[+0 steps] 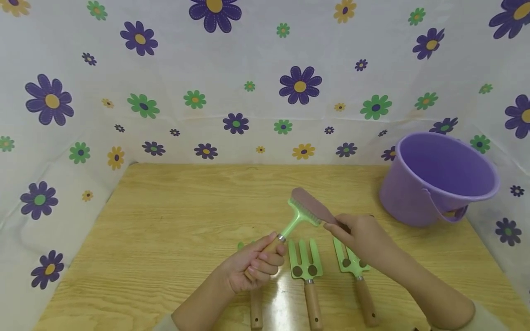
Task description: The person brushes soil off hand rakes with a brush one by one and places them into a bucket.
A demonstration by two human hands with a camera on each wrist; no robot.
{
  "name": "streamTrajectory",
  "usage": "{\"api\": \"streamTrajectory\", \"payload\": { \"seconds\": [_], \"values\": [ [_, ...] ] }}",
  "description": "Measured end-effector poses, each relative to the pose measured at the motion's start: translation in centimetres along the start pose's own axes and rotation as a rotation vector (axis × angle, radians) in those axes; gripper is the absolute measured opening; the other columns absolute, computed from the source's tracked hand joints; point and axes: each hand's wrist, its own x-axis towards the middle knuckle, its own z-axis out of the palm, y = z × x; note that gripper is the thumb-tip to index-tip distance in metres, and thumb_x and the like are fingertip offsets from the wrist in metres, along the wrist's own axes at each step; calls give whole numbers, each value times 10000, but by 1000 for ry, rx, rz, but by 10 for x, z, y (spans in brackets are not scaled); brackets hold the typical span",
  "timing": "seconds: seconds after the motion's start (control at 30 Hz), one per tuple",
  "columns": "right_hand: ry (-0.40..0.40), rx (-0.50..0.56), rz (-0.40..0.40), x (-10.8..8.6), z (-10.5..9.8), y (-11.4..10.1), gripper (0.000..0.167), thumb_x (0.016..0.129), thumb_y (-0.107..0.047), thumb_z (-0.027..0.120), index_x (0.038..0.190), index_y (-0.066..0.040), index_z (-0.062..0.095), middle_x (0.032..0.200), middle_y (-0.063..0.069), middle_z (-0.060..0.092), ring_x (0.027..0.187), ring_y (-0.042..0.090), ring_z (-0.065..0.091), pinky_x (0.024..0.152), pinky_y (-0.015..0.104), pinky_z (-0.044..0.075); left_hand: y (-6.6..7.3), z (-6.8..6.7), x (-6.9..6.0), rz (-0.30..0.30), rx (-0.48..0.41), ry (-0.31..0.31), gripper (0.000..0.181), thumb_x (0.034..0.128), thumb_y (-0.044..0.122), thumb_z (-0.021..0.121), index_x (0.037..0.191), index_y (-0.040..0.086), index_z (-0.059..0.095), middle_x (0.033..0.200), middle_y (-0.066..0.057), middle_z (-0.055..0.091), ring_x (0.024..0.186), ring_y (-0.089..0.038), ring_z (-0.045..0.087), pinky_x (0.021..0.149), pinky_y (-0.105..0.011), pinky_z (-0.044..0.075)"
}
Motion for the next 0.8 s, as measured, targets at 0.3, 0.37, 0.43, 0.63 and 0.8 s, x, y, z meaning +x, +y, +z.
{"api": "streamTrajectory", "payload": {
  "seconds": [0.3,0.37,0.43,0.63,0.8],
  "values": [
    [-180,473,183,8,-4,19,359,952,-305,557,952,36,673,515,-55,353,430,39,266,390,176,232,0,1,-1,-7,-12,-27,473,1044,397,196,885,124,549,602,118,448,445,58,398,353,-27,283],
    [-220,590,208,9,-4,22,358,950,-286,557,924,58,654,491,-70,336,397,23,242,371,161,204,0,1,-1,-6,-5,-36,474,1044,395,197,886,123,551,602,119,446,446,60,406,353,-27,285],
    [-260,693,221,10,-3,26,353,953,-276,552,907,65,635,473,-80,317,368,12,227,352,156,186,-1,1,-2,-7,-3,-45,477,1044,395,197,887,121,555,602,119,443,445,60,403,351,-29,287],
    [-330,836,189,10,-3,29,294,977,-259,522,849,-17,632,489,-81,327,349,6,228,323,198,152,-1,1,-3,-8,-8,-57,474,1045,393,206,886,113,555,600,118,433,440,53,361,347,-32,288],
    [-337,851,178,10,0,29,294,984,-257,509,859,-15,620,496,-82,345,350,4,235,321,210,141,-1,0,-4,-7,-1,-68,468,1044,396,214,886,115,553,600,121,424,439,49,343,346,-34,287]
  ]
}}
